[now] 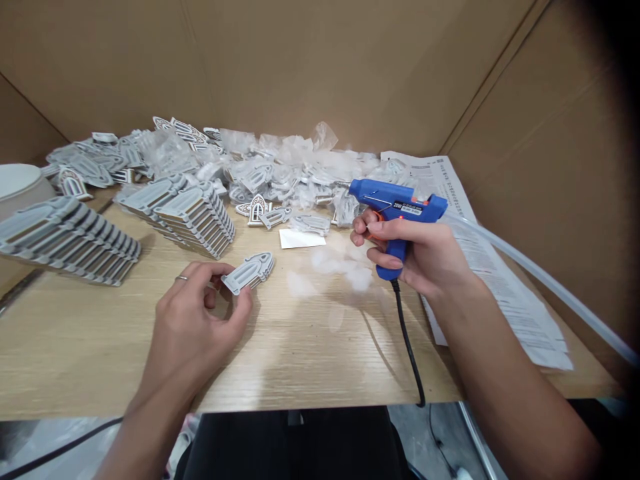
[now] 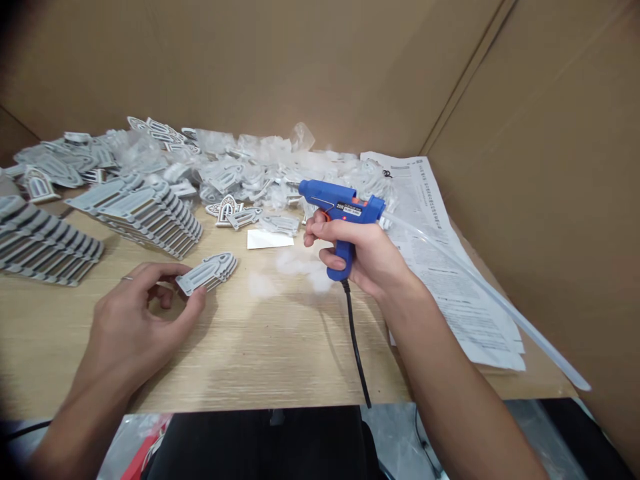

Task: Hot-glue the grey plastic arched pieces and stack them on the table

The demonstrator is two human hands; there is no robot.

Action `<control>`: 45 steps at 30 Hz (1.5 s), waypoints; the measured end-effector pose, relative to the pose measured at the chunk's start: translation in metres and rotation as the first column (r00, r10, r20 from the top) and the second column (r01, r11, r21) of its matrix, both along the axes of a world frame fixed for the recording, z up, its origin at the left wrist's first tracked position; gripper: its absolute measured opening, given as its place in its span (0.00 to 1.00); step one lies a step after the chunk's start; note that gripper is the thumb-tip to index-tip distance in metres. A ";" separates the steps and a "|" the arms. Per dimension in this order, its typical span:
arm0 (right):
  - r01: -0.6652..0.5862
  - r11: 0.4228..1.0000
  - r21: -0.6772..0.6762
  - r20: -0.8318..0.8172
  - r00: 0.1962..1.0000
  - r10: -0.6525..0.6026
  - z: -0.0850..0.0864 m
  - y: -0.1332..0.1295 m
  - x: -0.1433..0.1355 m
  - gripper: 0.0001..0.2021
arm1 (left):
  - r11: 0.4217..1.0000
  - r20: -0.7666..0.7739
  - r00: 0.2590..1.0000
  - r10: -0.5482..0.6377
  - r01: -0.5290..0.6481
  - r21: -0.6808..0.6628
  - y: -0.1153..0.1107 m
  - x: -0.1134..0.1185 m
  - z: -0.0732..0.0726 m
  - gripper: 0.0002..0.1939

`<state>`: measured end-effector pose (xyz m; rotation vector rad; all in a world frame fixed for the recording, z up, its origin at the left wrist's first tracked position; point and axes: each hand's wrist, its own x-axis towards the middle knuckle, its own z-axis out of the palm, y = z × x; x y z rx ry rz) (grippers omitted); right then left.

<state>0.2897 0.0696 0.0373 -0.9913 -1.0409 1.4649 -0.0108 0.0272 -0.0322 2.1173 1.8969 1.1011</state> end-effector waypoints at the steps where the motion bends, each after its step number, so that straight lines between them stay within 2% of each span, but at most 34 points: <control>1: 0.000 1.000 -0.001 0.000 1.000 0.000 0.000 0.000 0.000 0.07 | 1.000 0.001 1.000 0.005 -0.005 -0.005 -0.001 0.000 0.000 0.13; 8: -0.001 1.000 -0.006 0.014 1.000 0.001 0.001 0.000 -0.001 0.07 | 0.997 0.018 0.999 0.052 -0.050 -0.062 -0.007 -0.002 0.002 0.14; 23: -0.007 1.000 -0.009 0.030 1.000 0.008 0.001 -0.001 -0.002 0.08 | 0.998 0.005 0.999 0.041 -0.040 -0.038 -0.006 -0.001 0.001 0.13; 25: -0.009 1.000 0.003 0.060 0.998 0.009 -0.001 0.000 -0.001 0.08 | 0.999 0.004 0.999 0.038 -0.038 -0.036 -0.006 -0.002 0.001 0.13; 27: 0.021 0.999 0.031 0.170 0.985 -0.026 -0.004 0.000 -0.001 0.09 | 0.998 0.005 0.999 0.039 -0.038 -0.054 -0.006 -0.002 0.000 0.14; 29: 0.048 0.993 0.103 0.408 0.909 -0.087 -0.010 0.002 0.000 0.09 | 0.996 0.001 0.999 0.048 -0.048 -0.069 -0.007 -0.001 0.000 0.19; 32: -0.004 0.973 0.229 0.735 0.656 -0.171 -0.021 0.006 0.000 0.07 | 0.997 -0.030 0.996 0.081 -0.081 0.001 -0.017 0.003 -0.002 0.27; 34: -0.067 0.967 0.248 0.826 0.535 -0.175 -0.029 0.008 -0.002 0.09 | 0.988 -0.069 0.992 0.103 -0.095 0.120 -0.026 0.007 -0.003 0.27; 37: -0.183 0.948 0.261 0.889 0.429 -0.162 -0.038 0.009 -0.009 0.13 | 0.958 -0.121 0.989 0.082 -0.045 0.284 -0.035 0.017 0.000 0.18; 39: -0.255 0.928 0.270 0.915 0.368 -0.165 -0.039 0.008 -0.013 0.14 | 0.947 -0.127 0.991 0.027 0.015 0.321 -0.031 0.025 0.005 0.12; 42: -0.293 0.923 0.247 0.935 0.321 -0.149 -0.038 0.007 -0.015 0.13 | 0.967 -0.126 0.991 -0.054 0.083 0.241 -0.008 0.038 0.021 0.08; 45: -0.279 0.930 0.239 0.934 0.327 -0.142 -0.038 0.008 -0.010 0.11 | 0.997 -0.256 0.963 -0.078 0.081 0.002 0.027 0.053 0.041 0.12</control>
